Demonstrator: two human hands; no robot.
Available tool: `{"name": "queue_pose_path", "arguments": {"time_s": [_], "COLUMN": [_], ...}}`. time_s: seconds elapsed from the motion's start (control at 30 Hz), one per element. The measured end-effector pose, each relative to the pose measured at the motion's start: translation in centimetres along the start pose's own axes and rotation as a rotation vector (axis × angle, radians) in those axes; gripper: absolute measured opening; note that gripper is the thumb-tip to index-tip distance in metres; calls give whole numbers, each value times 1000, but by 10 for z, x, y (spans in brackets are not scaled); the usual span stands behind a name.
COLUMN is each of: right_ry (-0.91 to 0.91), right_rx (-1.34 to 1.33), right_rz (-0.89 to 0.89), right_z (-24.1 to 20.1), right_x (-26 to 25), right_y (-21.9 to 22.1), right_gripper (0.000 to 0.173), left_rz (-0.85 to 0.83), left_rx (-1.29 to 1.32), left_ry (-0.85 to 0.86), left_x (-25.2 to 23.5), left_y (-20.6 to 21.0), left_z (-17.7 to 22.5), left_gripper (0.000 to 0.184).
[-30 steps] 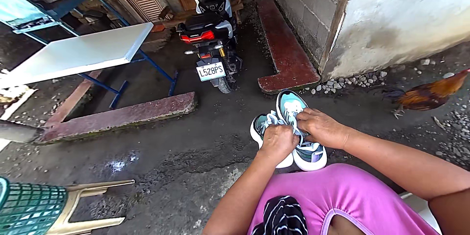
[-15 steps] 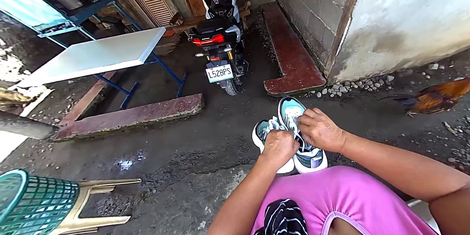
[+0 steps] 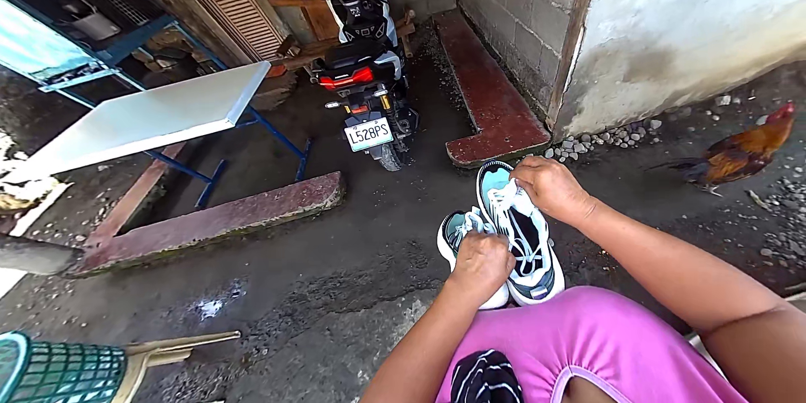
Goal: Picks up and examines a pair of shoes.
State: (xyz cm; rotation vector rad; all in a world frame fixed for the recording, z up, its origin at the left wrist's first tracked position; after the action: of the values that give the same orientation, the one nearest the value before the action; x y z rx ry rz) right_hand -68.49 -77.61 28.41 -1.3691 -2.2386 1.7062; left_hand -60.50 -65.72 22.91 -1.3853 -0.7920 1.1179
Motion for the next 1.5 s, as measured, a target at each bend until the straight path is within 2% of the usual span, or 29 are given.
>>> {"name": "queue_pose_path", "arguments": {"time_s": [0.13,0.2,0.3,0.37,0.43,0.5,0.63,0.83,0.97,1.07,1.23,1.33,1.4,1.5], "right_ry": [43,57,6,-70,-118,-116,-34,-49,-99,-172,-239,-227,-225,-243], "right_rx": [-58,-65,-58,-151,-242,-250,-256,-246,-161,-163,-249,-296,-349,-445], "right_rz": [-207,-272,-166,-39,32,43,39,352,412,515,668,787,842,935], "right_z": [16,14,11,11,14,22,47,71,65,55,38,35,34,29], "right_x": [-2,1,12,25,42,56,69,62,61,59,51,46,45,50], "right_y": [7,7,-5,-20,-31,-30,-15,-37,-60,-81,-122,-154,-181,-234], "right_gripper": [24,27,42,54,74,89,105,99,101,94,89,91,95,98], "left_rz": [-39,-205,-368,-341,-287,-208,-89,-33,-26,13,227,404,475,502], "left_rx": [38,106,202,261,322,361,365,293,279,278,381,487,577,705], "left_ry": [-80,-205,-387,-475,-563,-644,-720,-656,-588,-533,-367,-223,-202,-253], "left_x": [-4,-10,-18,-23,-30,-40,-66,-103,-115,-121,-123,-116,-106,-84], "left_y": [5,11,14,10,3,-11,-39,-73,-95,-119,-168,-191,-196,-183], "left_z": [-10,-19,-33,-44,-55,-65,-61,-35,-23,-15,-6,-5,-11,-27], "left_gripper": [30,36,40,41,41,40,40,41,41,40,53,44,32,41]}}
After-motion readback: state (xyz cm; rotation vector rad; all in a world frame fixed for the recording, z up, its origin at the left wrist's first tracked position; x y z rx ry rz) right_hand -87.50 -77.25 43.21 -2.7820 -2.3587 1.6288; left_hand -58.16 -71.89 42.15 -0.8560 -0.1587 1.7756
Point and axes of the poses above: each hand's wrist, its own x-axis away from the middle knuckle, its own y-axis out of the palm, z = x × y, the point moved 8 cm from there along -x, towards the middle knuckle, and after that the axes turned 6 degrees about y, right-handed, at the moved point
